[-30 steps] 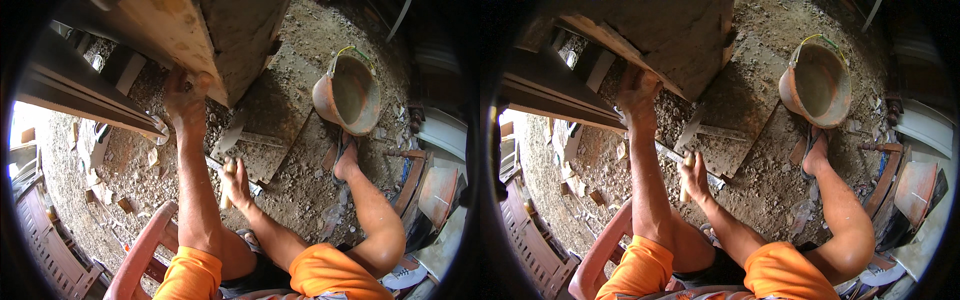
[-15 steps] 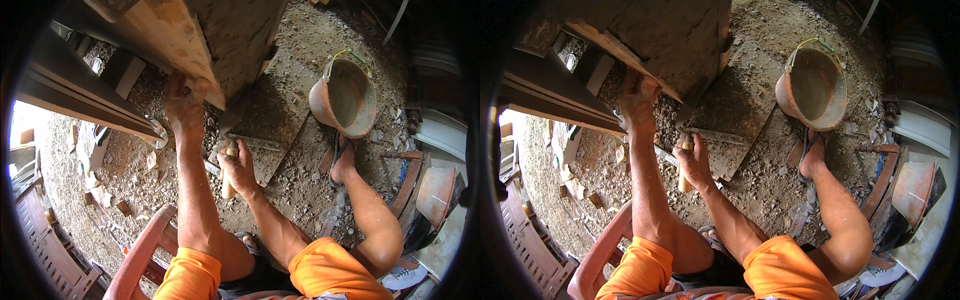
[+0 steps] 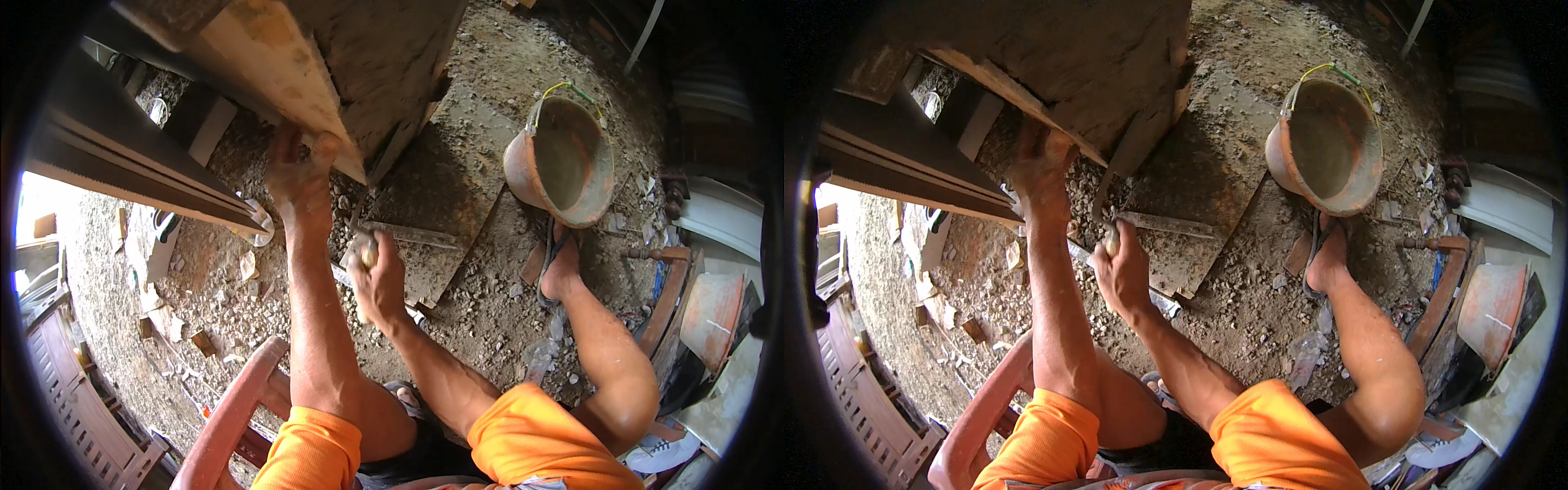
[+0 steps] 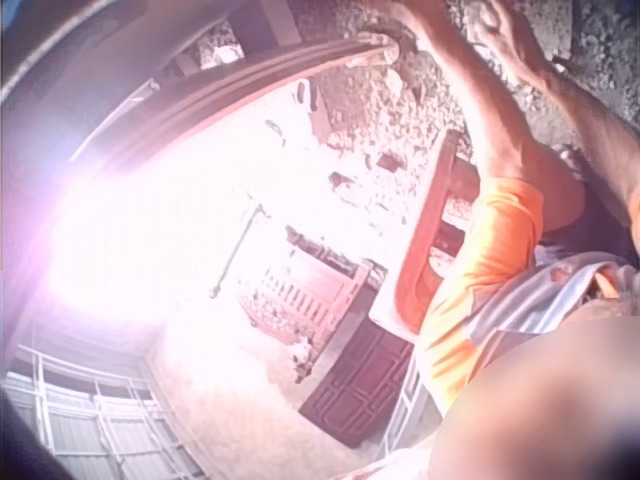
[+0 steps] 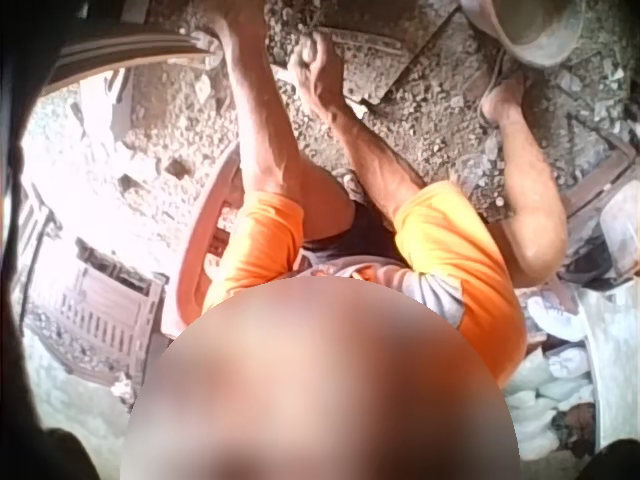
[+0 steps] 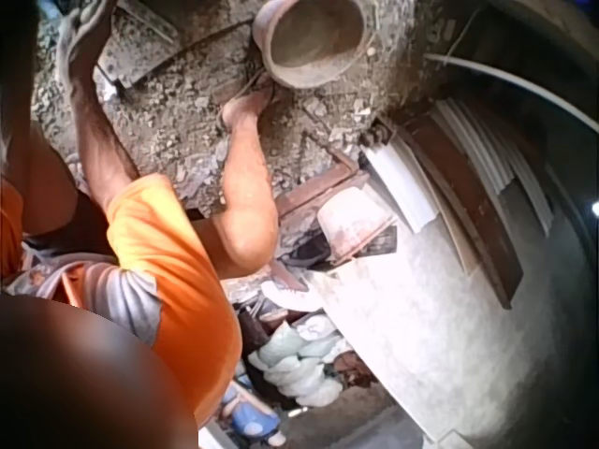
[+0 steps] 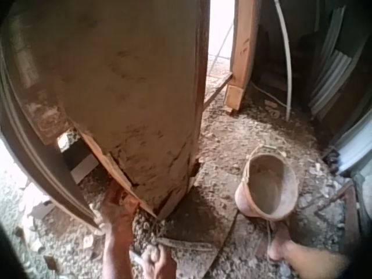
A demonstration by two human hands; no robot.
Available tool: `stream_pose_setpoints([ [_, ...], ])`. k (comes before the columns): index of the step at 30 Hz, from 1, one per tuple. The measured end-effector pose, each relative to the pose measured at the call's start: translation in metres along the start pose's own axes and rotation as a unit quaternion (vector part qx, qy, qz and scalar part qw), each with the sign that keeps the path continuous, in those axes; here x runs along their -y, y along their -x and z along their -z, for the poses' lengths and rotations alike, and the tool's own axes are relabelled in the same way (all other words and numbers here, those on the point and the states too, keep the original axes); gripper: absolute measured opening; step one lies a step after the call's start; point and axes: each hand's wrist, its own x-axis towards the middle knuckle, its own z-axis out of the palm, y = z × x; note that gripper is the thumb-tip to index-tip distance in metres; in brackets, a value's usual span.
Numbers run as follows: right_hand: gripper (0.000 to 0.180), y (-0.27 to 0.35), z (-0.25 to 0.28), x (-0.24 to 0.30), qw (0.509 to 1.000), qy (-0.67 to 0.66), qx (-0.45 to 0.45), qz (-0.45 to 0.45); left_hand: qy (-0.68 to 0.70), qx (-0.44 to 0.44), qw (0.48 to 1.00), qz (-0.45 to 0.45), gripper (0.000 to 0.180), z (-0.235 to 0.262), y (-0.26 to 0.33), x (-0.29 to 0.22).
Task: The person scoops wet plaster from a bucket with a trowel and applies it to the lower edge of a vertical wooden structure. They repeatedly smooth and level the plaster using a flat metal trowel, working along the base while seated on a small stool.
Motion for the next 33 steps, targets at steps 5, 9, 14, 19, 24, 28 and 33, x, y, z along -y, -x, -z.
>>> stream_pose_setpoints([
  [5, 0.034, 0.001, -0.013, -0.026, 0.988, 0.115, -0.082, 0.057, 0.007, 0.012, 1.0, -0.022, 0.12, 0.001, 0.001, 0.0],
  [9, 0.036, -0.043, -0.028, -0.04, 0.986, 0.068, -0.016, -0.153, 0.02, 0.006, 1.0, -0.02, 0.116, 0.001, 0.001, 0.002],
  [14, 0.042, -0.034, -0.01, -0.032, 0.972, 0.04, 0.095, -0.213, 0.014, 0.011, 0.999, -0.034, 0.113, 0.0, -0.001, 0.002],
  [19, 0.051, 0.023, 0.014, -0.023, 0.969, 0.005, 0.14, -0.204, 0.031, 0.01, 0.999, -0.016, 0.124, -0.001, 0.002, -0.002],
  [24, 0.057, -0.027, 0.027, -0.029, 0.925, -0.261, 0.086, -0.263, 0.014, 0.006, 1.0, -0.017, 0.125, -0.002, 0.002, -0.006],
  [28, 0.05, -0.067, 0.043, -0.014, 0.921, -0.292, 0.102, -0.238, 0.029, 0.007, 0.999, -0.02, 0.124, -0.003, 0.003, -0.007],
  [33, 0.042, -0.073, 0.074, 0.026, 0.954, -0.193, 0.117, -0.198, 0.005, 0.001, 1.0, -0.016, 0.123, -0.003, 0.002, -0.006],
])
